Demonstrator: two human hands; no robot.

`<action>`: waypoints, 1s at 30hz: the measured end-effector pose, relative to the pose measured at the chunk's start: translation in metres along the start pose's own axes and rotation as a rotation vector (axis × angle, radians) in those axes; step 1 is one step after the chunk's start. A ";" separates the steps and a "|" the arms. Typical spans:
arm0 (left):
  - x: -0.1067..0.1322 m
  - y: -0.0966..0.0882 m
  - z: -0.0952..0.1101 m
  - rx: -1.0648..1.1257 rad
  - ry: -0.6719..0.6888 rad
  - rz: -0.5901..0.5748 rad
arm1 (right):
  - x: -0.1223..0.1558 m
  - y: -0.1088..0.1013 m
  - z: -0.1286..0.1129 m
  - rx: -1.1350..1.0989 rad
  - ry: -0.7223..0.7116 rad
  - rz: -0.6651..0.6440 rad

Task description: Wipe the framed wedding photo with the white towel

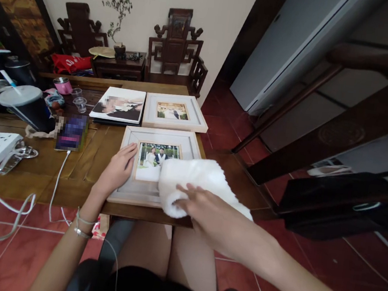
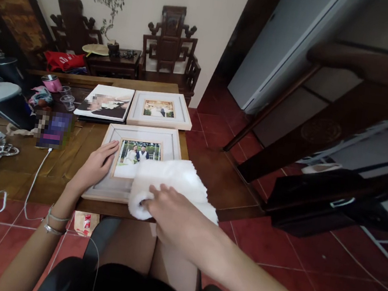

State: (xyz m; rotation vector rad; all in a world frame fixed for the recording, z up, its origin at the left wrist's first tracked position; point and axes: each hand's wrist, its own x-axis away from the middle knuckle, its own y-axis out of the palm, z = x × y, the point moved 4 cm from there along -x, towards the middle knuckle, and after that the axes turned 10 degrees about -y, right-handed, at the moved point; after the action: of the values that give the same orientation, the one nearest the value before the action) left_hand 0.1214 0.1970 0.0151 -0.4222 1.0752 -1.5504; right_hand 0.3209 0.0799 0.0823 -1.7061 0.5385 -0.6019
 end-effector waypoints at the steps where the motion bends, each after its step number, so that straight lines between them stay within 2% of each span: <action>1: 0.000 0.001 0.000 0.000 -0.002 -0.011 | 0.002 -0.003 -0.008 -0.037 0.001 -0.015; 3: 0.000 0.002 -0.002 0.002 -0.013 -0.031 | 0.000 -0.005 -0.014 -0.046 0.032 -0.007; 5: 0.000 0.003 -0.004 -0.003 -0.023 -0.045 | -0.010 0.002 -0.007 0.013 0.087 0.050; 9: 0.001 0.005 -0.007 -0.020 -0.033 -0.073 | -0.042 0.019 0.035 0.162 0.206 0.174; 12: 0.002 0.005 -0.008 -0.020 -0.046 -0.081 | -0.069 0.017 0.076 0.278 0.297 0.233; 15: 0.002 0.004 -0.008 -0.013 -0.053 -0.076 | -0.091 0.012 0.102 0.342 0.279 0.233; 17: 0.003 0.004 -0.007 -0.006 -0.050 -0.067 | -0.096 0.014 0.106 0.341 0.229 0.221; 20: 0.003 0.002 -0.005 0.003 -0.056 -0.045 | -0.083 0.025 0.090 0.275 0.138 0.210; 23: 0.004 0.002 -0.004 0.010 -0.085 -0.040 | -0.052 0.028 0.056 0.131 0.041 0.183; 27: 0.004 0.004 -0.005 0.012 -0.088 -0.054 | -0.014 0.007 0.006 -0.106 -0.059 0.121; 30: 0.003 0.008 -0.009 -0.004 -0.077 -0.073 | -0.009 -0.003 -0.013 -0.225 -0.067 0.082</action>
State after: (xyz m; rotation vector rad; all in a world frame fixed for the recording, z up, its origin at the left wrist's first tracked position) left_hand 0.1182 0.1983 0.0034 -0.5247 1.0130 -1.5835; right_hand 0.3054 0.0764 0.0867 -1.8988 0.6442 -0.4360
